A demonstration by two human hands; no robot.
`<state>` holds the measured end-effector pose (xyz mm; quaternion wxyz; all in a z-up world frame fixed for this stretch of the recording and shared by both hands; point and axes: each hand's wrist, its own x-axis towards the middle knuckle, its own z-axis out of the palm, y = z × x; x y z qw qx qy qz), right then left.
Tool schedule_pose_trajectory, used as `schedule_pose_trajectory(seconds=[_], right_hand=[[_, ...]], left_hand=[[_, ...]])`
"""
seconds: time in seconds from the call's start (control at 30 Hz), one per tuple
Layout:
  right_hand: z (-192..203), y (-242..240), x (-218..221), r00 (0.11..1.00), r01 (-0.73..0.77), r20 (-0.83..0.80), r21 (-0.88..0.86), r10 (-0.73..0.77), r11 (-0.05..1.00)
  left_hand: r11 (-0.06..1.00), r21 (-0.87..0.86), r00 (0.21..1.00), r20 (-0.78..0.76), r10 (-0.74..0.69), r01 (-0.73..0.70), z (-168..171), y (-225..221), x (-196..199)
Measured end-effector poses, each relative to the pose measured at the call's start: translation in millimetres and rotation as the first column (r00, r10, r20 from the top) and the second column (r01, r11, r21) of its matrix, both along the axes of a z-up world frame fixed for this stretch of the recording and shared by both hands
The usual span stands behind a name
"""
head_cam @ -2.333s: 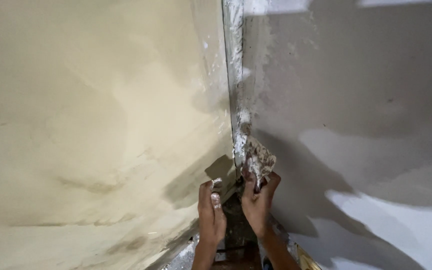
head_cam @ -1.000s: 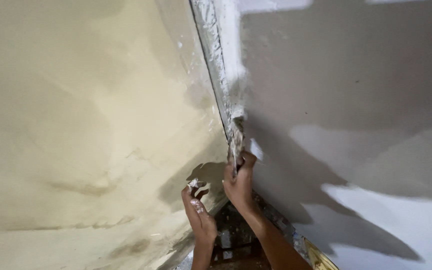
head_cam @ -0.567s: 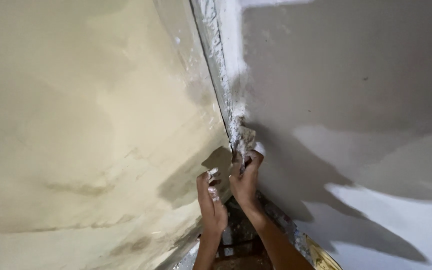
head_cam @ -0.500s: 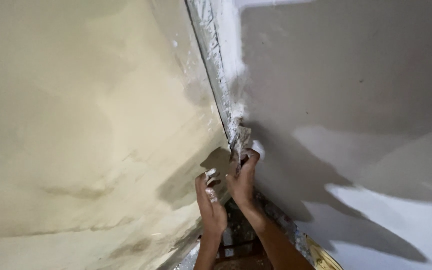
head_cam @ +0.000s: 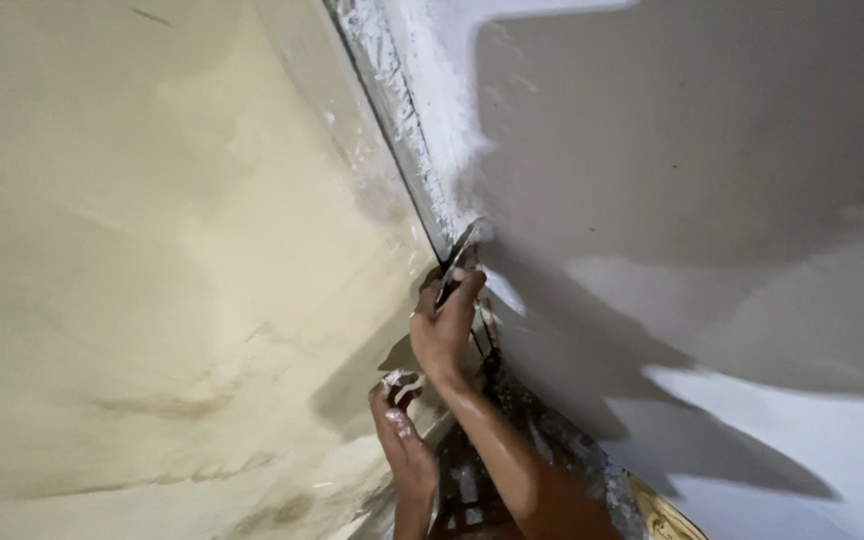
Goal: The person mixes plaster inside a bucket by hand, scoops the paste onto a putty knife, and applies the plaster along the wall corner seam using the putty knife and fingers.
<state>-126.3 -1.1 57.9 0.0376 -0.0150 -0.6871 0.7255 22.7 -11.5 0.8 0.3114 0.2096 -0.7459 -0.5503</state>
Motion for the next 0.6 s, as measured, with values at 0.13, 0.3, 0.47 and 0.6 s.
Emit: schedule_pose_trajectory(seconds=[0.13, 0.3, 0.47, 0.6], right_hand=[[-5, 2, 15, 0.985, -0.066, -0.161, -0.04, 0.059, 0.997], [-47, 19, 29, 0.973, -0.17, -0.163, -0.036, 0.162, 0.985], [-117, 50, 53, 0.932, -0.076, -0.353, 0.018, 0.078, 0.997], [-126, 70, 55, 0.959, 0.081, -0.277, 0.07, -0.059, 0.994]], left_hand=[[0.998, -0.006, 0.988, 0.142, 0.059, -0.058, -29, -1, 12], [0.995, -0.02, 0.968, 0.231, 0.104, -0.102, -57, -5, 20], [0.999, 0.048, 0.997, 0.074, 0.02, -0.023, -46, 2, 10], [1.0, -0.009, 0.999, -0.013, -0.029, 0.029, -38, 10, 3]])
